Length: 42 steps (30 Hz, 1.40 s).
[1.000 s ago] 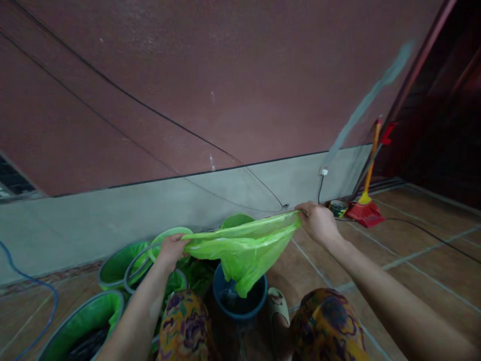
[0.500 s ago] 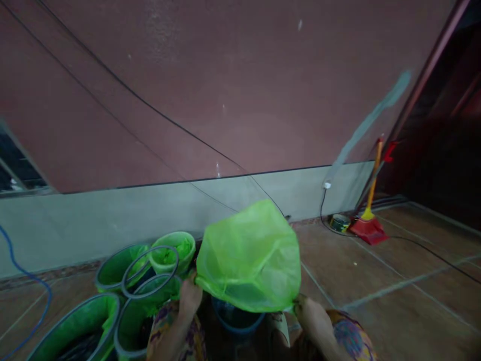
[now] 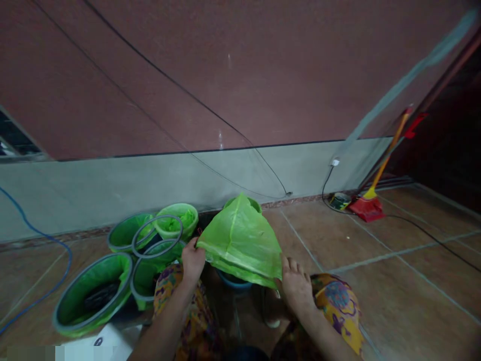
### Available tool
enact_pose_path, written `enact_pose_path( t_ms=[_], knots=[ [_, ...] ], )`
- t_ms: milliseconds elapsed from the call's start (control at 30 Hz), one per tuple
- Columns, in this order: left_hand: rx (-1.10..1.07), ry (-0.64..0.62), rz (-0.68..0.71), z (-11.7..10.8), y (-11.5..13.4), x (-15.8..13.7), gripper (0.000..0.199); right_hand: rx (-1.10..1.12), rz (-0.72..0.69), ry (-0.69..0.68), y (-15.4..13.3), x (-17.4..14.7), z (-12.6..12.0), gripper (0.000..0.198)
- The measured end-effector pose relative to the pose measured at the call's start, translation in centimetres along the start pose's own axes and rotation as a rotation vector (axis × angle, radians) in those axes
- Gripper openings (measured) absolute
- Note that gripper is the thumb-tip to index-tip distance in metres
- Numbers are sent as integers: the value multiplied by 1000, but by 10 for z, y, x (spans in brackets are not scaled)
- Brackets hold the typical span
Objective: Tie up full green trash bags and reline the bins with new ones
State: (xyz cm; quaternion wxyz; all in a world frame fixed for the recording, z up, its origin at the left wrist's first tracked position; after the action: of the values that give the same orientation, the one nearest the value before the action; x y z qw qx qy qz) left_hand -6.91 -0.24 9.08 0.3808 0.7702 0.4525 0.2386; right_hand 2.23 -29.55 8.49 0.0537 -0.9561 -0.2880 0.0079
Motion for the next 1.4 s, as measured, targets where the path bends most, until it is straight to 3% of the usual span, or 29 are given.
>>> enact_pose_path(
  t_ms=[100,167,267,367,500,633,767,967,1133,1233,1333,1400],
  knots=[
    [-6,-46,91,3,31,-15,40,95,-278,201,-53,7,-23,68],
    [-11,-82,148,6,51,-24,39,177,-400,231,-83,20,-33,69],
    [22,-111,223,9,68,-34,37,177,-383,169,-100,46,-42,53],
    [134,-86,307,10,69,-34,38,179,-369,126,-88,63,-56,45],
    [256,-75,409,20,60,-26,43,200,-378,223,-61,63,-99,49],
    [239,-47,397,39,51,-18,34,190,-369,314,-44,54,-141,53],
    [184,-37,391,52,45,-10,24,163,-300,431,-20,46,-162,57],
    [1,54,388,59,54,8,15,40,-215,528,21,36,-168,51],
    [-438,70,122,75,73,30,7,70,-259,684,31,21,-160,52],
    [-658,153,26,82,82,40,7,99,-276,726,29,13,-147,52],
    [-697,247,15,75,92,42,8,104,-271,720,29,7,-135,48],
    [-639,210,62,63,100,37,12,93,-272,715,32,5,-130,47]
  ],
)
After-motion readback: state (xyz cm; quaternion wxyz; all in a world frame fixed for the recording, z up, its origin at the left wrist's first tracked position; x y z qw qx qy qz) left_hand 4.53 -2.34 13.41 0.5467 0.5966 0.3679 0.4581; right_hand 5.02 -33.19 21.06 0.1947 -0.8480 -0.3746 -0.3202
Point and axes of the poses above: each hand's wrist, its own x-axis towards the middle knuckle, its own z-axis out of the palm, y = z × x, the point moved 2 cm from there along x, towards the middle knuckle, and after that the axes turned 10 degrees about -z, right-handed, at the moved point
